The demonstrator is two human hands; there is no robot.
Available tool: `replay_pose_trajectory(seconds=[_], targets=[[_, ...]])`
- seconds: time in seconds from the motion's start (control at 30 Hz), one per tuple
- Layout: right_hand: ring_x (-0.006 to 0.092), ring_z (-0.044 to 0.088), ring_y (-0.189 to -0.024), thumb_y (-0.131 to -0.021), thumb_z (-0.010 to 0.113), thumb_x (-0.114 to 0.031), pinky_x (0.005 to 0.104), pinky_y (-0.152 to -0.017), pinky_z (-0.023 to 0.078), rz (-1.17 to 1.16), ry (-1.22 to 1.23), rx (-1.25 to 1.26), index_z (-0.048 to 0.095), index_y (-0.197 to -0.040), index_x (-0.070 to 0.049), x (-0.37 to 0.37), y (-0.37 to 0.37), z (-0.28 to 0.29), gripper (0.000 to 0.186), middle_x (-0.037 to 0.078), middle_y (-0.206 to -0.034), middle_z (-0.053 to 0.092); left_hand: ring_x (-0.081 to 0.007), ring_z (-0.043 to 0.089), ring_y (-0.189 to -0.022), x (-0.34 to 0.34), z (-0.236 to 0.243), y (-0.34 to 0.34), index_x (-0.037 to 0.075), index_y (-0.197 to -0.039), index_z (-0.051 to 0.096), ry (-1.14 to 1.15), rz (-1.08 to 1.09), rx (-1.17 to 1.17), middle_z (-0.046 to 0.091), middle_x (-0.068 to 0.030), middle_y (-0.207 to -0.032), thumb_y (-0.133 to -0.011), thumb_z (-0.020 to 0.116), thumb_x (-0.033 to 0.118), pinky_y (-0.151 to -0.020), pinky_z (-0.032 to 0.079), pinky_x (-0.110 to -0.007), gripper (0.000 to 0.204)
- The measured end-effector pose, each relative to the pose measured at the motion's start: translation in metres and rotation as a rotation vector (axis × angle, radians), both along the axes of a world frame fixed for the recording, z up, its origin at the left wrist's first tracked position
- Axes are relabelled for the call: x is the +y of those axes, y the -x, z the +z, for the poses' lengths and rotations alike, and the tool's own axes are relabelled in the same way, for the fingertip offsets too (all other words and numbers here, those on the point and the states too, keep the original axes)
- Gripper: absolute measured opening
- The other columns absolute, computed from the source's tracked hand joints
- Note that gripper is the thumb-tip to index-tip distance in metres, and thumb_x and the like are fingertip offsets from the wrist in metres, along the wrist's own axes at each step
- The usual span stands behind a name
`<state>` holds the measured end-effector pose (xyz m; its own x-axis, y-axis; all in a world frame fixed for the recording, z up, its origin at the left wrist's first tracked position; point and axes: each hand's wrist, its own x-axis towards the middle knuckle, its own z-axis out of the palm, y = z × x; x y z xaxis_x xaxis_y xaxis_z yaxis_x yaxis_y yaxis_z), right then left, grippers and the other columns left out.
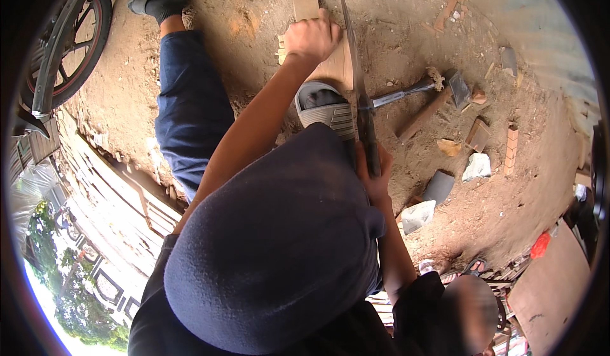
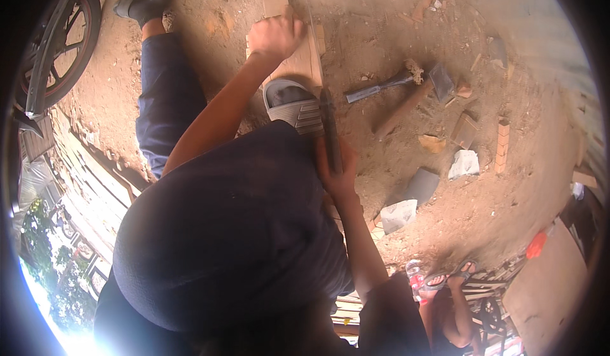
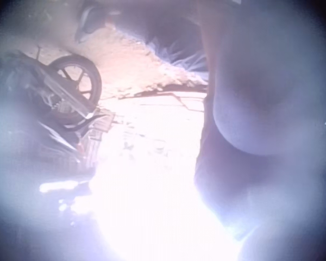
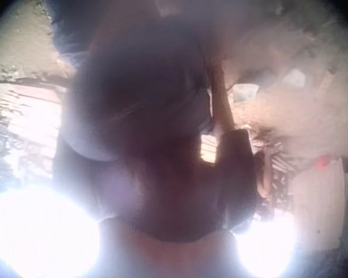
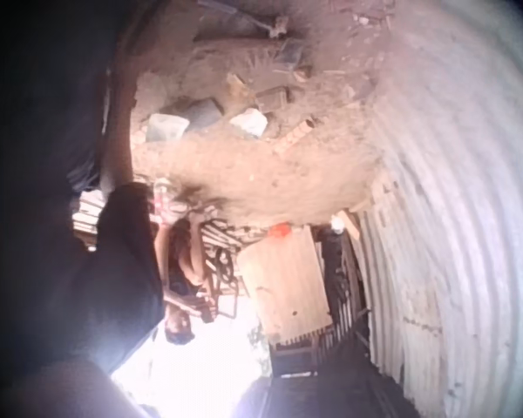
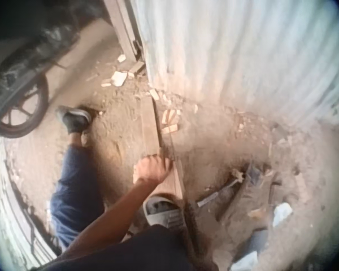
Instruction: The person sits on the ground and uses a hand saw to cut a small piece of wood. They reposition the wood and continue sawing until the piece is separated.
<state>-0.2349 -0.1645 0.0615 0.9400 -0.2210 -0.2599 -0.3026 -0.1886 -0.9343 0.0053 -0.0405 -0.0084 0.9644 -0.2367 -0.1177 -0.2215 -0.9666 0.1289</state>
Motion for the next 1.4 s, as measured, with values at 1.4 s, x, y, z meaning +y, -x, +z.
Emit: replay_pose_trajectory(seconds=[1.4], targets=[[0.0062, 0.042, -0.056, -0.091, 0.06, -0.015, 0.0274, -0.049, 0.033, -0.055, -0.014, 0.11, 0.056, -0.075, 0.0, 0.0, -0.039, 0.017, 0.022, 0.0, -0.06, 0.048, -0.0321, 0.068, -0.072, 0.002, -0.012, -0.005, 0.007, -0.08, 0.068, -0.009, 0.036, 0.074, 0.068, -0.0193, -0.077, -0.09, 0.035, 0.038, -0.065, 0.056, -0.042, 0.047]])
